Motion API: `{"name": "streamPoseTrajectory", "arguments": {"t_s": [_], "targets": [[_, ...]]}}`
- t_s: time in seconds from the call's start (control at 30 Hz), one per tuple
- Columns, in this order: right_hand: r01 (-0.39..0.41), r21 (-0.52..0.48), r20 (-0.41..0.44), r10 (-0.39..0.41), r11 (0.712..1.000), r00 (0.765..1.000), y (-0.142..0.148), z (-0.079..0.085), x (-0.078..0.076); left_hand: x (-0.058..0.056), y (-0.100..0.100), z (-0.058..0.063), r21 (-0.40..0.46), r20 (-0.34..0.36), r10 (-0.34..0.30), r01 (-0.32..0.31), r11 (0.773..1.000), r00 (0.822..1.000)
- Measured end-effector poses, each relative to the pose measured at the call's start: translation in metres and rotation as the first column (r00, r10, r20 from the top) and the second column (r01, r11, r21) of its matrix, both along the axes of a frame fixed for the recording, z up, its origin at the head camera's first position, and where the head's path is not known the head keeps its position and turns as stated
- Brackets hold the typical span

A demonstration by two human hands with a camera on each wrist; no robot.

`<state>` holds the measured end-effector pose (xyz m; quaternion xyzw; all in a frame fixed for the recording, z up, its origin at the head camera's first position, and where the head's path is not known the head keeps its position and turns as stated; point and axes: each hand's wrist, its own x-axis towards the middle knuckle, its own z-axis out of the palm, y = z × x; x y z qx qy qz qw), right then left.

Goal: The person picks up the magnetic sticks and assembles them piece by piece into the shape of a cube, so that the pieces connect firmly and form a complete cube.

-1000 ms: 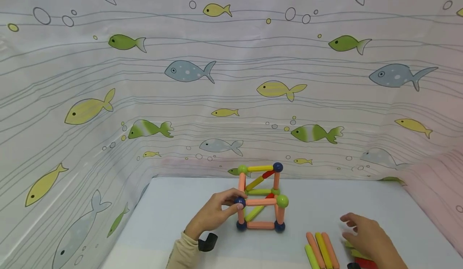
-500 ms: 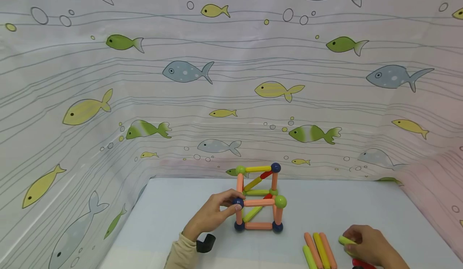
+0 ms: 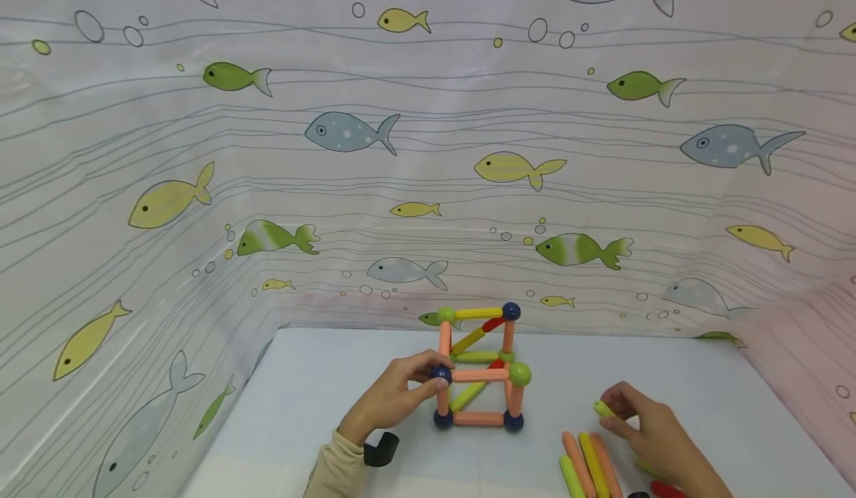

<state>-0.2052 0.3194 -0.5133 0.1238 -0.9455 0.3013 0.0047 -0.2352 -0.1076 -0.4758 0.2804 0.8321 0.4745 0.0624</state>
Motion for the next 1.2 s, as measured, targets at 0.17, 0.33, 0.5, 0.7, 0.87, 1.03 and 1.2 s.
{"name": "streamPoseTrajectory", "arguments": {"t_s": [0.17,0.33,0.5,0.7,0.87,1.03,1.2], "targets": [[-0.163,-0.226,0.125,0.195,0.96,0.973,-0.054,0.018,0.003,-0.001,0.0,0.001,-0.006,-0.006,-0.002,0.002,1.0,1.0],[-0.194,-0.415,0.19,0.293,0.889,0.937,-0.112,0.016,0.008,-0.002,0.001,0.001,-0.012,-0.019,-0.003,0.003,1.0,1.0],[-0.069,-0.468,0.127,0.144,0.881,0.981,-0.162,0.002,0.011,-0.002,0.003,0.001,-0.01,-0.015,0.005,-0.005,1.0,1.0],[0.134,-0.581,0.149,-0.056,0.802,0.987,-0.197,-0.007,0.01,-0.002,0.003,0.001,-0.012,-0.011,0.01,-0.01,1.0,1.0],[0.183,-0.633,0.212,-0.059,0.752,0.975,-0.209,-0.006,0.007,-0.002,0.003,0.002,-0.014,-0.019,0.005,-0.006,1.0,1.0],[0.189,-0.667,0.225,-0.047,0.721,0.973,-0.216,-0.005,0.006,-0.003,0.001,0.002,-0.014,-0.032,-0.003,0.002,1.0,0.999],[0.202,-0.635,0.23,-0.068,0.746,0.971,-0.215,-0.004,0.009,-0.003,0.002,0.001,-0.013,-0.037,0.0,-0.001,1.0,0.999]]}}
